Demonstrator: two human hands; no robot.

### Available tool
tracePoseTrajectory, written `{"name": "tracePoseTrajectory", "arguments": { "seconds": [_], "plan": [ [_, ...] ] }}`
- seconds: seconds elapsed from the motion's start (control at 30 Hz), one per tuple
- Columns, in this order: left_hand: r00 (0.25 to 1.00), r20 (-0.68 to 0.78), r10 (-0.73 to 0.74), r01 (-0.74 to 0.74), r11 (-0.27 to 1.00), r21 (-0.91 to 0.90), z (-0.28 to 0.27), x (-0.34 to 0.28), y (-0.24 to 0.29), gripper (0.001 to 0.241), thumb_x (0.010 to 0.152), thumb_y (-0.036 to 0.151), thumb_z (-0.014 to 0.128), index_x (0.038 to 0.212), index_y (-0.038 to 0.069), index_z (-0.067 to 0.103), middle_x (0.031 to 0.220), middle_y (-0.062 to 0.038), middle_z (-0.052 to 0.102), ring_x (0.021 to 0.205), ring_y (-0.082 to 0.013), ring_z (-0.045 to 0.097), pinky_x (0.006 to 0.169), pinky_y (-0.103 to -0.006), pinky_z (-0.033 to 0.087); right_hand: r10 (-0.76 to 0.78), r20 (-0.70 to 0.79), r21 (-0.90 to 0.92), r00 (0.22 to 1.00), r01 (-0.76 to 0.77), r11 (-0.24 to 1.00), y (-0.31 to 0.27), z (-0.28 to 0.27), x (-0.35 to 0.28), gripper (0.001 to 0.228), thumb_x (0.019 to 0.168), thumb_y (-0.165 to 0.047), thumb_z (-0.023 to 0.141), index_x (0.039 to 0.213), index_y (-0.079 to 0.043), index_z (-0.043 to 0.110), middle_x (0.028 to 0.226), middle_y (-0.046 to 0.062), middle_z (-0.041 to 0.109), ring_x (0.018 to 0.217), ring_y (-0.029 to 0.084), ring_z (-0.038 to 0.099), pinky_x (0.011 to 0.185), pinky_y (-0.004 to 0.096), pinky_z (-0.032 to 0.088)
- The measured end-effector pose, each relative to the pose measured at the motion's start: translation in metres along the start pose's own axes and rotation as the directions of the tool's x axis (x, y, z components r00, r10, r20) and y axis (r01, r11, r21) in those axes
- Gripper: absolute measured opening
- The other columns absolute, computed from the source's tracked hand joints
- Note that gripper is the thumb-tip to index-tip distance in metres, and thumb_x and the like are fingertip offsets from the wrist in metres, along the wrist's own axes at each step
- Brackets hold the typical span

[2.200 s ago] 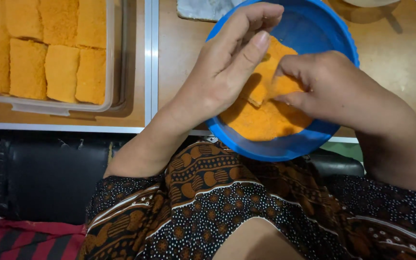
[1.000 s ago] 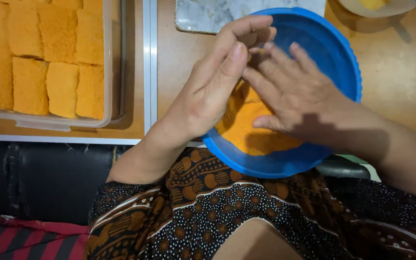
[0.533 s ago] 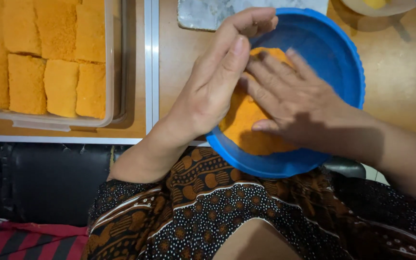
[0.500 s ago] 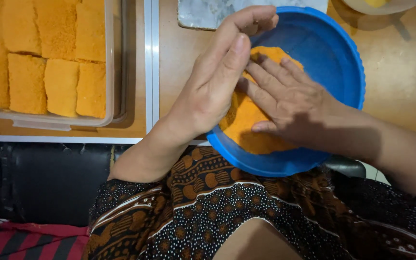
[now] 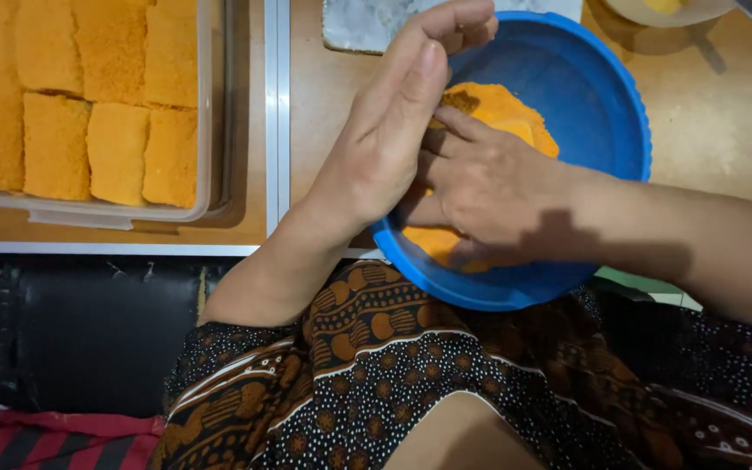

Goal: Coating rolls of pastry dough in egg wash and then in breadcrumbs.

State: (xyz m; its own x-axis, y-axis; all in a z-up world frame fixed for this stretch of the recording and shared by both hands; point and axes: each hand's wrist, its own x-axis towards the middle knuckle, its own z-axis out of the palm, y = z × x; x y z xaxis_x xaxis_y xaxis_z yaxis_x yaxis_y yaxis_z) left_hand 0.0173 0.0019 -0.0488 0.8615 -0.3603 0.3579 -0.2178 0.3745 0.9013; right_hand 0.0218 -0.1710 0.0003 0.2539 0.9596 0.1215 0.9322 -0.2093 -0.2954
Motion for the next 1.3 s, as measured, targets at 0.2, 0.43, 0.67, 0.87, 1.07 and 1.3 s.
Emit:
{"name": "tracePoseTrajectory", "arguments": {
  "seconds": [0.2, 0.43, 0.67, 0.87, 1.07, 1.3],
  "plan": [
    [1.000, -0.009, -0.006, 0.006, 0.998, 0.067, 0.000, -0.002, -0.001, 0.044, 0.129, 0.038, 0.030, 0.151, 0.004, 0.046, 0.141, -0.009, 0.055, 0.138, -0.0173, 0.050, 0.125, -0.0290, 0.035, 0.021, 0.105, 0.098, 0.994, -0.031, 0.995, 0.000, 0.002, 0.014, 0.040, 0.056, -0.031, 0.076, 0.090, -0.011, 0.074, 0.095, 0.015, 0.070, 0.107, 0.045, 0.056, 0.099, 0.057, 0.038],
    [0.999, -0.037, 0.002, -0.001, 1.000, 0.030, -0.001, -0.005, -0.007, 0.044, 0.130, 0.038, 0.031, 0.151, 0.003, 0.046, 0.141, -0.009, 0.054, 0.139, -0.0168, 0.049, 0.127, -0.0285, 0.033, 0.130, 0.088, 0.100, 0.988, -0.138, 0.985, 0.011, -0.004, -0.013, 0.021, 0.075, -0.014, 0.069, 0.094, -0.005, 0.071, 0.100, 0.015, 0.069, 0.108, 0.040, 0.064, 0.094, 0.050, 0.048],
    [1.000, -0.010, 0.015, -0.014, 0.998, 0.054, 0.000, 0.000, 0.001, 0.046, 0.127, 0.040, 0.030, 0.149, 0.003, 0.045, 0.145, -0.010, 0.055, 0.139, -0.0173, 0.048, 0.125, -0.0289, 0.033, 0.359, 0.067, 0.048, 0.931, -0.363, 0.931, 0.009, -0.036, -0.046, 0.059, 0.082, -0.035, 0.076, 0.129, -0.001, 0.063, 0.135, 0.023, 0.062, 0.133, 0.042, 0.053, 0.110, 0.051, 0.041],
    [1.000, -0.027, 0.001, 0.000, 0.999, 0.045, 0.002, 0.000, 0.000, 0.048, 0.126, 0.041, 0.031, 0.150, 0.002, 0.044, 0.146, -0.011, 0.055, 0.139, -0.0183, 0.048, 0.126, -0.0302, 0.033, 0.508, 0.141, 0.046, 0.850, -0.519, 0.854, 0.029, 0.005, -0.047, 0.100, 0.060, -0.051, 0.090, 0.137, -0.001, 0.050, 0.133, 0.026, 0.056, 0.121, 0.043, 0.052, 0.101, 0.052, 0.045],
    [1.000, -0.024, -0.009, 0.010, 0.999, 0.036, -0.001, -0.003, -0.007, 0.044, 0.130, 0.039, 0.032, 0.153, 0.004, 0.045, 0.142, -0.010, 0.054, 0.140, -0.0168, 0.048, 0.127, -0.0288, 0.033, 0.635, 0.264, 0.098, 0.726, -0.675, 0.731, 0.028, 0.012, -0.038, 0.080, 0.059, -0.024, 0.090, 0.130, -0.007, 0.057, 0.121, 0.017, 0.064, 0.119, 0.037, 0.058, 0.099, 0.048, 0.049],
    [1.000, -0.021, -0.010, 0.010, 1.000, 0.029, 0.000, -0.001, 0.002, 0.042, 0.127, 0.037, 0.031, 0.150, 0.003, 0.044, 0.144, -0.010, 0.055, 0.137, -0.0161, 0.047, 0.124, -0.0285, 0.033, 0.560, 0.169, -0.083, 0.811, -0.555, 0.828, 0.015, 0.003, -0.039, 0.080, 0.071, -0.033, 0.085, 0.140, -0.008, 0.054, 0.131, 0.020, 0.057, 0.124, 0.042, 0.052, 0.102, 0.057, 0.041]
  ]
}}
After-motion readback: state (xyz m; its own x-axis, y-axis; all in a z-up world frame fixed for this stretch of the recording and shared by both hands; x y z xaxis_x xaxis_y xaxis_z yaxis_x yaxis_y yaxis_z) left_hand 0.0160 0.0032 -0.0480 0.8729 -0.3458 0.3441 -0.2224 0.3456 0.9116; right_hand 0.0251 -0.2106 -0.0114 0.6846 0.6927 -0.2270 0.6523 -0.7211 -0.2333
